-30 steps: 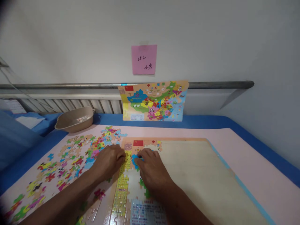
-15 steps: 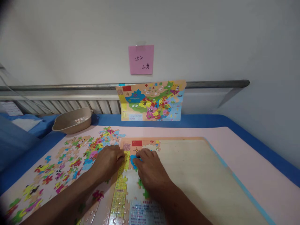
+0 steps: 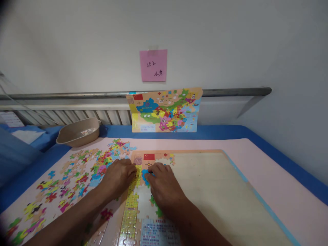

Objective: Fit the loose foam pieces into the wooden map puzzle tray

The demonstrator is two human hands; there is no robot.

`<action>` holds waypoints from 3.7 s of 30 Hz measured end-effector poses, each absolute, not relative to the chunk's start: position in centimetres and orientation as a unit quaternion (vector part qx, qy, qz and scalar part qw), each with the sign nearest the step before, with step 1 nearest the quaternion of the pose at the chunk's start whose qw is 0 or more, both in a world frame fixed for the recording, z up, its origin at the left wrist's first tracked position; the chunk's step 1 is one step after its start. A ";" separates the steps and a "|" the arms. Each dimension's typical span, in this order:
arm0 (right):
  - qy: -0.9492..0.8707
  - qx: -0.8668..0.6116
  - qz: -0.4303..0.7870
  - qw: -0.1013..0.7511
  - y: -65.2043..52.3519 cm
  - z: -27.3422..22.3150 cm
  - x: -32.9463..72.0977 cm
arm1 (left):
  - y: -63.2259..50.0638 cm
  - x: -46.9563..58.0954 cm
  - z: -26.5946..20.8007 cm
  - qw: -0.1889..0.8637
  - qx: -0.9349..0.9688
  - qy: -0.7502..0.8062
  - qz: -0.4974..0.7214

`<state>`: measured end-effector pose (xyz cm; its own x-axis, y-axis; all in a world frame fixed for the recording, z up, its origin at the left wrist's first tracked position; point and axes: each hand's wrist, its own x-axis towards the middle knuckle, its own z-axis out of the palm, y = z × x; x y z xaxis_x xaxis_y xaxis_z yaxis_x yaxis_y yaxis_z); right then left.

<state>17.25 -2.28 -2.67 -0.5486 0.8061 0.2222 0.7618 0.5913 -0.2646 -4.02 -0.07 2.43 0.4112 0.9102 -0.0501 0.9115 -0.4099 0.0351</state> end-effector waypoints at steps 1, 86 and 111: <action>-0.877 -0.446 0.068 0.165 -2.3 -2.7 17.3 | -0.1 -4.0 2.4 0.028 0.839 0.543 -0.010; -0.863 -0.477 0.080 0.148 -3.0 -0.2 15.7 | -0.6 -5.8 1.9 0.110 0.858 0.495 0.080; -0.860 -0.486 0.056 0.144 -2.6 -0.3 15.4 | -2.7 -5.1 -0.2 -0.001 0.876 0.462 0.141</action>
<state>15.40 -2.59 -0.30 -0.4867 0.8519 0.1932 0.8196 0.5218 -0.2364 -5.08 -2.73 -0.24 0.5333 0.8091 0.2468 0.8095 -0.5728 0.1286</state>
